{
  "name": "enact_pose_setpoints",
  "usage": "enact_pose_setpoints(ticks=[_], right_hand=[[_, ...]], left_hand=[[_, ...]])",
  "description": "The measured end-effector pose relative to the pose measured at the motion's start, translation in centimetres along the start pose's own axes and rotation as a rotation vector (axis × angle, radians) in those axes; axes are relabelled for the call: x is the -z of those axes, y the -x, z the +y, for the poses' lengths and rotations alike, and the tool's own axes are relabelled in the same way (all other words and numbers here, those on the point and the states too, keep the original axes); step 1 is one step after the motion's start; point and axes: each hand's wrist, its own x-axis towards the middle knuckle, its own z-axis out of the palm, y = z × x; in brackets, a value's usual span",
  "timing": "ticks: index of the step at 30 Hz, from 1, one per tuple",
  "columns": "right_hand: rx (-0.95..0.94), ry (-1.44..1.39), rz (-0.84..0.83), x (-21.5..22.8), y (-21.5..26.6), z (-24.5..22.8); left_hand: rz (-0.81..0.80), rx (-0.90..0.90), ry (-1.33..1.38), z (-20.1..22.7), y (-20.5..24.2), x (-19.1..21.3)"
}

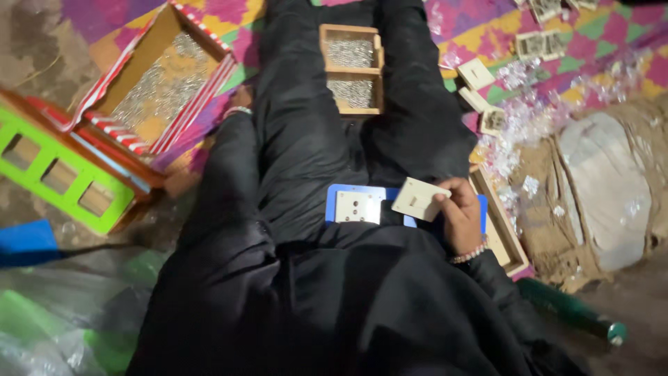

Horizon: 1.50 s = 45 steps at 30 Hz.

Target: The person assembles a multi-gang switchboard by inserting white plastic switch and socket modules into a blue frame. They use a screwdriver to secure the modules and then insert screws into the back of the frame.

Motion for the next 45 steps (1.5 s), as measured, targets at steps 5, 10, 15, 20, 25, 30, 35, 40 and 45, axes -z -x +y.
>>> enact_pose_setpoints(ticks=[5, 10, 15, 20, 25, 30, 35, 40, 45], right_hand=[[-0.011, -0.028, -0.024, -1.0, -0.9, -0.1], [-0.012, -0.043, -0.019, -1.9, -1.2, -0.3], [-0.032, -0.118, -0.037, -2.8, -2.0, -0.6], [-0.061, -0.170, -0.099, -3.1, -2.3, -0.7], [-0.076, -0.234, -0.075, -3.4, -2.5, -1.1], [-0.059, -0.260, -0.068, -3.0, -2.0, -0.6], [-0.057, -0.224, -0.072, -5.1, -3.7, -2.3], [0.032, -0.224, -0.237, -8.3, -2.5, -4.3], [0.006, -0.253, -0.433, -12.1, 0.1, -6.8]], left_hand=[[0.038, 0.028, -0.165, -4.5, -1.7, -1.0], [0.103, -0.157, -0.133, -11.6, 2.8, -0.3], [0.113, -0.087, 0.670, -17.8, 6.6, 0.2], [-0.105, 0.194, 1.261, -17.3, 13.4, 3.5], [-0.108, 0.129, 1.315, -10.2, 20.7, 7.1], [-0.153, -0.111, 1.059, -5.9, 27.4, 8.2], [-0.211, -0.259, 1.066, -5.1, 30.2, 8.7], [-0.096, -0.156, 0.913, -6.0, 33.4, 7.2], [0.100, -0.391, 0.876, -3.9, 35.4, 7.0]])
